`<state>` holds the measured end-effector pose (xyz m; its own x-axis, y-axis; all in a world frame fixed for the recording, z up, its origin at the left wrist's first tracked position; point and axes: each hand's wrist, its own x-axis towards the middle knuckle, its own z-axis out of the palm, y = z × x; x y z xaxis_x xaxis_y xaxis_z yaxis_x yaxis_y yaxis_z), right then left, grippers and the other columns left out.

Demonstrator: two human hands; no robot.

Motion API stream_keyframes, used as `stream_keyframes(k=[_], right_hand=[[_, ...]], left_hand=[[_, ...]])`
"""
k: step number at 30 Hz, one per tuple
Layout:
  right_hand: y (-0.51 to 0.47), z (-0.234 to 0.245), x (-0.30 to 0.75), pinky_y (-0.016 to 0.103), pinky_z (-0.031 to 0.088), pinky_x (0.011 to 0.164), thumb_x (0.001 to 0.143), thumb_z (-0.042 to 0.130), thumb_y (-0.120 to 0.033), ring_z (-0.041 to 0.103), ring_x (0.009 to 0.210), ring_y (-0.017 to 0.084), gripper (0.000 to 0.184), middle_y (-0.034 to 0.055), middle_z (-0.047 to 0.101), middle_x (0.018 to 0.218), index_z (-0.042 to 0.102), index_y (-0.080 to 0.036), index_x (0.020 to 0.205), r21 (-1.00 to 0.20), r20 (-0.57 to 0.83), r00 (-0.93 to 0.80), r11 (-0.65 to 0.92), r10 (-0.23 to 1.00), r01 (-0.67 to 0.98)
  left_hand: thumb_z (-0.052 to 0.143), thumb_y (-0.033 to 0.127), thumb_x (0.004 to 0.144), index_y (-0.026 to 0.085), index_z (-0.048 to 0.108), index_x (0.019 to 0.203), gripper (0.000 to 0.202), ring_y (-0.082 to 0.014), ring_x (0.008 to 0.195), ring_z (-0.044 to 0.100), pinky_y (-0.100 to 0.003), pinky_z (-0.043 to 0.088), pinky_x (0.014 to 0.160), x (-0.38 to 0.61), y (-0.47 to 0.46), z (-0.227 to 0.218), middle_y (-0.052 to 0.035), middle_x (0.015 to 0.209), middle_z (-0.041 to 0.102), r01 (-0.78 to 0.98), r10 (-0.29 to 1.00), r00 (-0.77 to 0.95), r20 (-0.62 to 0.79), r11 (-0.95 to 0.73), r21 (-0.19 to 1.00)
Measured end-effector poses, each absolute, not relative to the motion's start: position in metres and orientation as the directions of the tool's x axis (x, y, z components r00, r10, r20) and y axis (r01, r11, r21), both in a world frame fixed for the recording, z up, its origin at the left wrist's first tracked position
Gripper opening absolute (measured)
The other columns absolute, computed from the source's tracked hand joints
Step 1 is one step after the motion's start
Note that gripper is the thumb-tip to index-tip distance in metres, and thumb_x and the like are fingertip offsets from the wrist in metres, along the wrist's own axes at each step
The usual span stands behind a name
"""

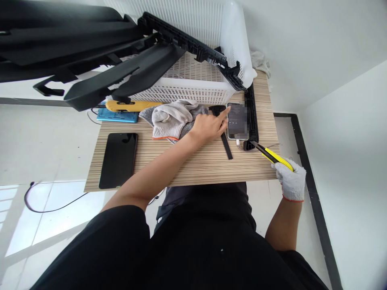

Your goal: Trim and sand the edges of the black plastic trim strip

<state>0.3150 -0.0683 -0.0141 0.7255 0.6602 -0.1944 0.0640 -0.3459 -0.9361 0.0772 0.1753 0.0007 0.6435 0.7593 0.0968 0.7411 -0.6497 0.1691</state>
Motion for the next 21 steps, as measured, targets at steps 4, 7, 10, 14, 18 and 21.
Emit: stream_keyframes(k=[4, 7, 10, 14, 18, 21], right_hand=[[-0.069, -0.016, 0.315, 0.022, 0.029, 0.038, 0.064, 0.085, -0.031, 0.041, 0.042, 0.008, 0.036, -0.0016, 0.063, 0.056, 0.077, -0.015, 0.095, -0.943, -0.185, 0.724, -0.328, 0.665, 0.06], [-0.069, -0.015, 0.314, 0.022, 0.029, 0.038, 0.064, 0.086, -0.032, 0.041, 0.042, 0.008, 0.038, -0.0023, 0.062, 0.055, 0.078, -0.014, 0.096, -0.938, -0.182, 0.732, -0.339, 0.657, 0.071], [-0.068, -0.013, 0.311, 0.022, 0.03, 0.038, 0.065, 0.086, -0.032, 0.041, 0.043, 0.009, 0.039, -0.0037, 0.058, 0.052, 0.078, -0.014, 0.099, -0.931, -0.175, 0.742, -0.353, 0.647, 0.089], [-0.068, -0.013, 0.31, 0.022, 0.03, 0.039, 0.065, 0.086, -0.032, 0.041, 0.043, 0.008, 0.037, -0.0037, 0.057, 0.052, 0.079, -0.014, 0.097, -0.935, -0.177, 0.722, -0.342, 0.669, 0.088], [-0.068, -0.013, 0.311, 0.022, 0.03, 0.039, 0.066, 0.086, -0.031, 0.04, 0.043, 0.008, 0.035, -0.0045, 0.055, 0.05, 0.078, -0.014, 0.095, -0.937, -0.168, 0.732, -0.338, 0.66, 0.09], [-0.069, -0.01, 0.312, 0.022, 0.029, 0.039, 0.066, 0.085, -0.031, 0.04, 0.043, 0.008, 0.036, -0.0039, 0.057, 0.052, 0.078, -0.014, 0.097, -0.929, -0.192, 0.7, -0.356, 0.688, 0.096]], left_hand=[[0.038, 0.041, 0.1, 0.018, 0.049, 0.153, 0.058, -0.0258, 0.069, 0.071, -0.038, 0.051, 0.075, 0.083, 0.158, 0.002, -0.0093, 0.076, 0.076, 0.622, 0.67, 0.718, 0.187, -0.739, 0.261], [0.036, 0.06, 0.099, 0.016, 0.066, 0.133, 0.064, -0.0254, 0.063, 0.07, -0.033, 0.048, 0.063, 0.088, 0.135, 0.002, -0.0087, 0.066, 0.072, 0.463, 0.545, 0.799, 0.255, -0.828, 0.317], [0.042, 0.078, 0.091, 0.015, 0.068, 0.126, 0.076, -0.0283, 0.065, 0.072, -0.031, 0.044, 0.056, 0.096, 0.115, -0.002, -0.0103, 0.066, 0.073, 0.489, 0.555, 0.811, 0.185, -0.817, 0.305], [0.049, 0.07, 0.094, 0.017, 0.064, 0.129, 0.065, -0.0309, 0.073, 0.076, -0.031, 0.046, 0.06, 0.104, 0.104, -0.008, -0.0115, 0.075, 0.076, 0.576, 0.614, 0.788, 0.05, -0.762, 0.295], [0.048, 0.066, 0.097, 0.018, 0.062, 0.129, 0.059, -0.0317, 0.077, 0.077, -0.032, 0.048, 0.062, 0.106, 0.105, -0.011, -0.0116, 0.078, 0.077, 0.612, 0.651, 0.759, 0.023, -0.724, 0.319], [0.049, 0.069, 0.096, 0.018, 0.061, 0.132, 0.064, -0.0316, 0.075, 0.076, -0.032, 0.047, 0.061, 0.107, 0.104, -0.011, -0.0106, 0.075, 0.076, 0.602, 0.647, 0.762, 0.031, -0.724, 0.337]])
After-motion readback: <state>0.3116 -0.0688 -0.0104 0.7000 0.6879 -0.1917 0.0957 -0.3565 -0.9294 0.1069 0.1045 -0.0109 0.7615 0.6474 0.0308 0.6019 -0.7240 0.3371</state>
